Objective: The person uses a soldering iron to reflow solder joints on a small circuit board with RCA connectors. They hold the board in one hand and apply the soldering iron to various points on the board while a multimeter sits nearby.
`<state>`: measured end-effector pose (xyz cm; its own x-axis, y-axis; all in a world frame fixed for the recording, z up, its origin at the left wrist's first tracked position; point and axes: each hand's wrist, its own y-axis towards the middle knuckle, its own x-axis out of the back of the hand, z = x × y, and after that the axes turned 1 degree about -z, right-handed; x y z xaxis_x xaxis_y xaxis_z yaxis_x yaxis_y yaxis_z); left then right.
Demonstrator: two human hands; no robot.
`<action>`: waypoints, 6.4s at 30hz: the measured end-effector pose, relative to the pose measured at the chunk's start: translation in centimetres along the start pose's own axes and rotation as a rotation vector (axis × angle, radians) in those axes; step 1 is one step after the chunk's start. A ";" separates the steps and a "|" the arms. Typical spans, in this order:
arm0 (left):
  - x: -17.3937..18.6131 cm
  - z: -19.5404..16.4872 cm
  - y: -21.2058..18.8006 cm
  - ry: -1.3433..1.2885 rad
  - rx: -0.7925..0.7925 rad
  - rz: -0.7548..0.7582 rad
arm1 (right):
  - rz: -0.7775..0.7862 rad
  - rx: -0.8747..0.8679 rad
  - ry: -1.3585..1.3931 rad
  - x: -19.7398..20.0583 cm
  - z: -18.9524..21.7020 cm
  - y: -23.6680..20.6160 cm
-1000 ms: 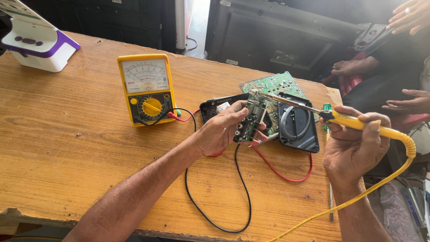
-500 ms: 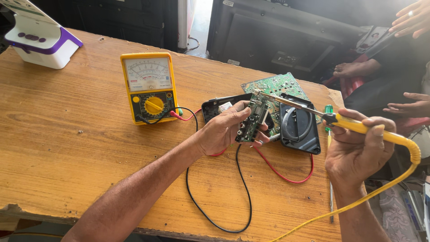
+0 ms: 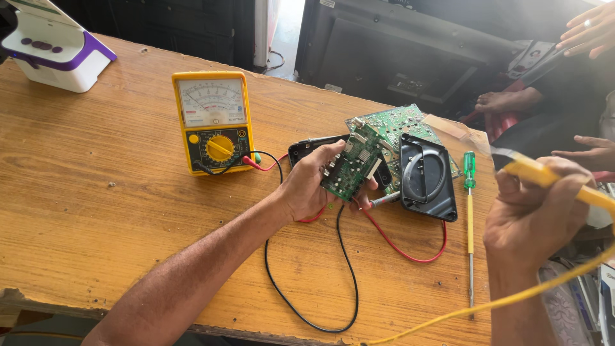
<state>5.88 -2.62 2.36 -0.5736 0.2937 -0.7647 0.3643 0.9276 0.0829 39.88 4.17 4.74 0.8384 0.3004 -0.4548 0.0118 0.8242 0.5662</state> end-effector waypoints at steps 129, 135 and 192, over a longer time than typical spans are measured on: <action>-0.2 -1.2 -0.8 0.005 0.109 0.091 | 0.397 0.397 -0.934 -7.2 3.6 -2.8; -0.2 -1.1 -0.9 -0.012 0.102 0.105 | 0.408 0.402 -0.946 -6.9 3.6 -2.8; -0.7 0.0 -0.8 -0.104 0.024 0.213 | 0.099 0.283 -0.495 -4.8 1.3 -4.3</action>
<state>5.95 -3.61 2.85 -0.4035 0.4560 -0.7932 0.4877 0.8407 0.2353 36.51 -1.45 5.37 0.9972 0.0529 -0.0529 0.0085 0.6225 0.7826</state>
